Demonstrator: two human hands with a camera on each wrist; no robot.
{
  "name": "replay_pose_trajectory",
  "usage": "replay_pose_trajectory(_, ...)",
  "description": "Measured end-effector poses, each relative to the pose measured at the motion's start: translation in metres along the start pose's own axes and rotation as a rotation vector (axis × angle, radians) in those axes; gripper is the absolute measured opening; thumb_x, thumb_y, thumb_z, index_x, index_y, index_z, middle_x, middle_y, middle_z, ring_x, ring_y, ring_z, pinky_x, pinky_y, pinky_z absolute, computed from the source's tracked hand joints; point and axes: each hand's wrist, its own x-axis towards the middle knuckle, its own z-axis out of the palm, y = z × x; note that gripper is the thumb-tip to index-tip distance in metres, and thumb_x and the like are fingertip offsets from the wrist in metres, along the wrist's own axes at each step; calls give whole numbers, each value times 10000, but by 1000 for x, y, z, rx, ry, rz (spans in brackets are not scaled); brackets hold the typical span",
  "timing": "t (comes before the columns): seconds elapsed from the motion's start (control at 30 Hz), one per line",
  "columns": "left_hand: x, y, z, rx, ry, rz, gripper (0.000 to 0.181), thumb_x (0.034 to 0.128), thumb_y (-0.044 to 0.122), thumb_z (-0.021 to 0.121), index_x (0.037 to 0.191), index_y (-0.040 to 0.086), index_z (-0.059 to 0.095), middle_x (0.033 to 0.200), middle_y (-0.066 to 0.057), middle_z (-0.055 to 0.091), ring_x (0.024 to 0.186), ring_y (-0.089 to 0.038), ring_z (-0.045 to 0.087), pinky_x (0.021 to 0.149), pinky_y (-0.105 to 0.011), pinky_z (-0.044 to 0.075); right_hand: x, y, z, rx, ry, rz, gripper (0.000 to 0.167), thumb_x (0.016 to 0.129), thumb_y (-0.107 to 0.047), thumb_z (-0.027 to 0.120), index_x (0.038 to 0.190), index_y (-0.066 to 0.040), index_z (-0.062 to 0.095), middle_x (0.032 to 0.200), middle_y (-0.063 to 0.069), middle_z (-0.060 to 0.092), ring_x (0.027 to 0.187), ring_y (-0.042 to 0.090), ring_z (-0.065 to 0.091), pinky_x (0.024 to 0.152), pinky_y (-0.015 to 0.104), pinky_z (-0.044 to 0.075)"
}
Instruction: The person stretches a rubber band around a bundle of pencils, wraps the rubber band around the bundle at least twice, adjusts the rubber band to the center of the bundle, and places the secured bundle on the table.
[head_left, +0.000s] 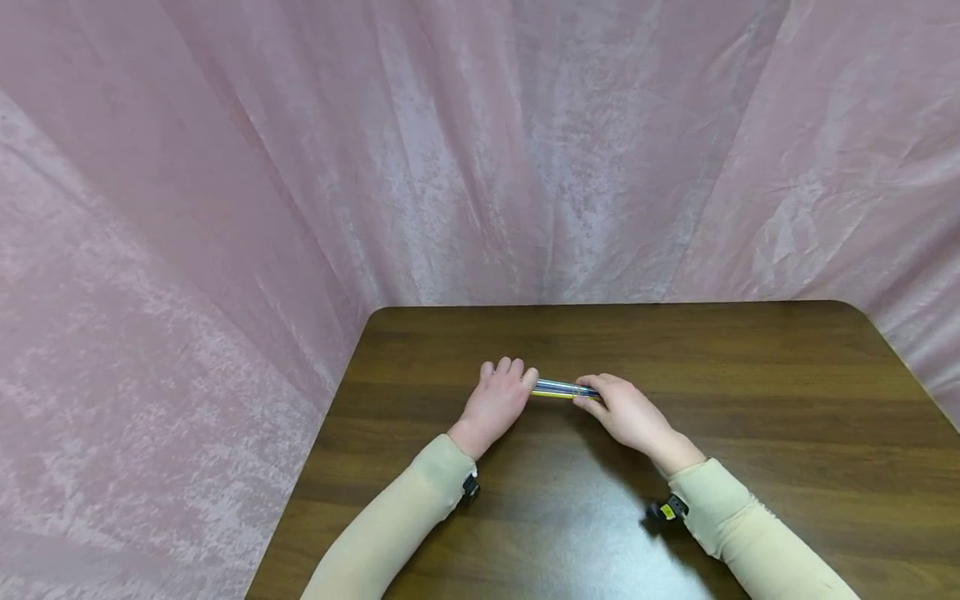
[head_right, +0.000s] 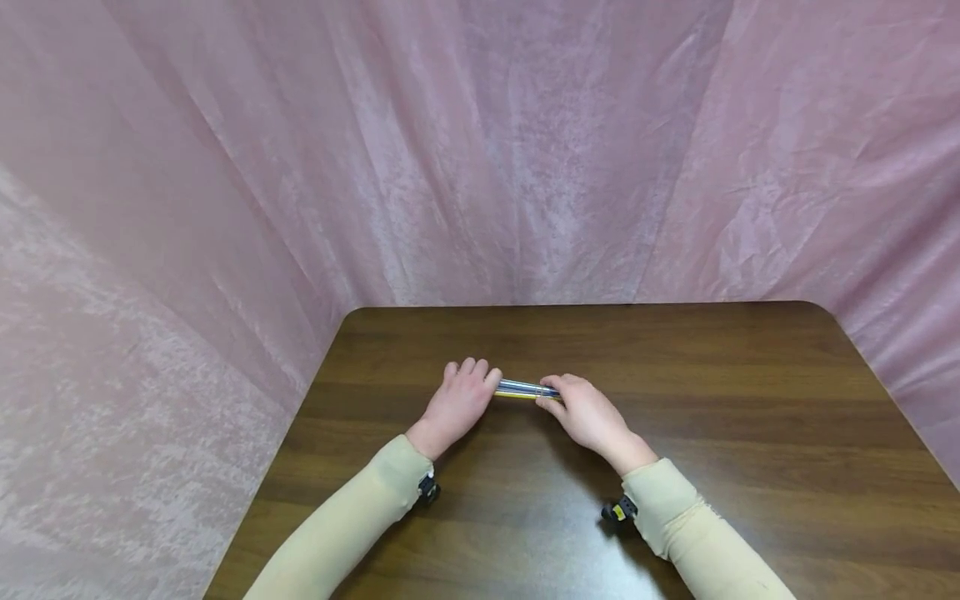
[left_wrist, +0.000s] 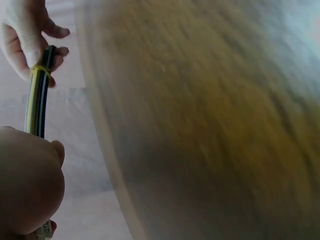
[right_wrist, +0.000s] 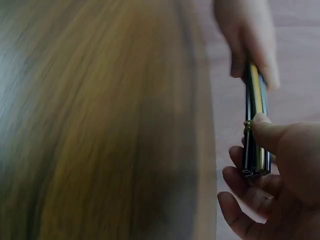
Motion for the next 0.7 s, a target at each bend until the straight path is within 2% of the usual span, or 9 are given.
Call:
replay_pose_trajectory(0.07, 1, 4, -2, 5, 3, 17, 48, 1109, 163, 548, 1080, 159, 586, 1002, -19, 610, 902, -210, 563, 738, -365, 413, 0, 1, 0, -78, 0, -87, 309, 1041, -190, 721, 1312, -41, 716, 1144, 67, 733, 1046, 280, 690, 894, 515, 545)
replay_pose_trajectory(0.13, 3, 9, -4, 20, 31, 35, 63, 1110, 176, 541, 1069, 164, 587, 985, -7, 612, 887, -197, 569, 717, -352, 398, 0, -1, 1, -129, 0, -137, 324, 1049, -185, 707, 1346, -53, 710, 1144, 52, 730, 1063, 288, 684, 865, 528, 541)
replay_pose_trajectory(0.23, 4, 14, -5, 34, 90, 46, 63, 1100, 203, 553, 1062, 167, 587, 966, 8, 611, 868, -186, 573, 693, -338, 371, 3, -5, -1, -161, -6, -149, 387, 1059, -239, 696, 1417, -91, 675, 1207, 54, 732, 1119, 302, 671, 845, 559, 518)
replay_pose_trajectory(0.3, 5, 14, -6, 31, 106, 44, 55, 1091, 207, 569, 1063, 163, 587, 963, 7, 612, 862, -185, 574, 690, -336, 369, 3, -6, -5, -171, -12, -133, 447, 1042, -292, 722, 1441, -100, 655, 1265, 73, 728, 1152, 313, 665, 855, 577, 506)
replay_pose_trajectory(0.4, 6, 11, -8, 22, 92, 32, 56, 1091, 201, 574, 1066, 151, 577, 972, 1, 613, 874, -190, 573, 703, -344, 386, 1, -1, -10, -213, -1, -112, 504, 993, -343, 781, 1412, -88, 666, 1263, 95, 736, 1137, 325, 678, 857, 586, 508)
replay_pose_trajectory(0.57, 8, 3, -11, -50, 19, 43, 40, 1111, 134, 528, 1097, 141, 565, 996, -8, 604, 912, -200, 565, 755, -360, 416, -3, 9, -19, -271, 20, -135, 335, 976, -295, 798, 1216, -69, 738, 1076, 48, 761, 988, 303, 707, 801, 538, 537)
replay_pose_trajectory(0.63, 8, 1, -13, -95, -4, 49, 49, 1109, 109, 527, 1121, 131, 569, 1010, -12, 605, 924, -206, 567, 774, -358, 420, -4, 12, -21, -265, 16, -142, 285, 990, -278, 780, 1190, -78, 739, 1053, 31, 756, 967, 296, 704, 793, 526, 541)
replay_pose_trajectory(0.7, 9, 0, -14, -125, -1, 51, 49, 1098, 101, 552, 1123, 127, 585, 1008, -16, 616, 919, -209, 579, 775, -354, 426, -5, 13, -22, -258, 9, -136, 265, 1005, -268, 761, 1189, -80, 732, 1059, 32, 751, 974, 302, 701, 794, 530, 541)
